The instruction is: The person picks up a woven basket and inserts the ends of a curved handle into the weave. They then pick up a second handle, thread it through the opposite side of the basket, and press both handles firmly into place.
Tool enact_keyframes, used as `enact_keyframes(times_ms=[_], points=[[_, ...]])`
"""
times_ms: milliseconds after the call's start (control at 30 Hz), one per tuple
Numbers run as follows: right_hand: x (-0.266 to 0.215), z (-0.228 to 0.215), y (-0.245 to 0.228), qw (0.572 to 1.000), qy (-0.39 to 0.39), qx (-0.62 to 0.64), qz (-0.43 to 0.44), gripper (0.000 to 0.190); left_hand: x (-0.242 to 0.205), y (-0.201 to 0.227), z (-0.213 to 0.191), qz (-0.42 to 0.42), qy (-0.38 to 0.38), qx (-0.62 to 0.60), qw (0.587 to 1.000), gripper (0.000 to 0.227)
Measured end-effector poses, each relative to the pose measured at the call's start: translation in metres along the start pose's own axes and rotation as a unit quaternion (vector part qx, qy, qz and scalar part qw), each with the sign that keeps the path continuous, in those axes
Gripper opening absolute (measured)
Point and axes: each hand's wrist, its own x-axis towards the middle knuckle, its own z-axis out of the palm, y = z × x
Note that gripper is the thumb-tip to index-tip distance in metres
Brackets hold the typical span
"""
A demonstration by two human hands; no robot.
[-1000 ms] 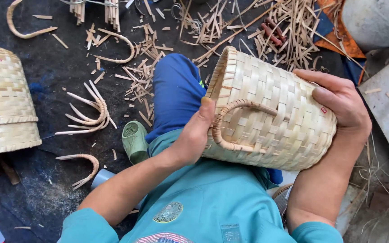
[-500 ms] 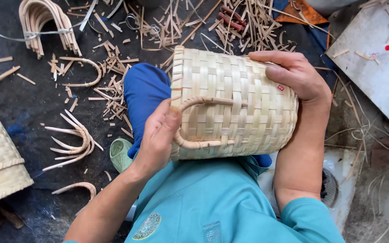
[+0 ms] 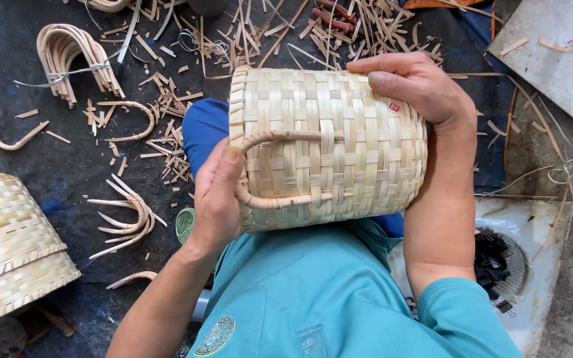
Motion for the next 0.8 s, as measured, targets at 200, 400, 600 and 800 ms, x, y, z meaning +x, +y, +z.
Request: enact_keyframes(times_ms=[200, 400, 600, 800], points=[[0.003, 0.001, -0.001, 1.0, 0.005, 0.015, 0.005, 0.04, 0.005, 0.006, 0.004, -0.007, 0.004, -0.01, 1.0, 0.057], [0.006, -0.002, 0.002, 1.0, 0.004, 0.027, 0.011, 0.039, 0.008, 0.001, 0.0, 0.007, 0.001, -0.008, 1.0, 0.058], [0.009, -0.004, 0.004, 0.999, -0.006, 0.041, 0.009, 0.039, 0.013, 0.006, 0.002, 0.004, -0.017, -0.025, 1.0, 0.057], [0.011, -0.006, 0.004, 1.0, -0.004, 0.012, 0.005, 0.039, 0.015, 0.002, 0.0, 0.019, -0.005, -0.022, 1.0, 0.056]])
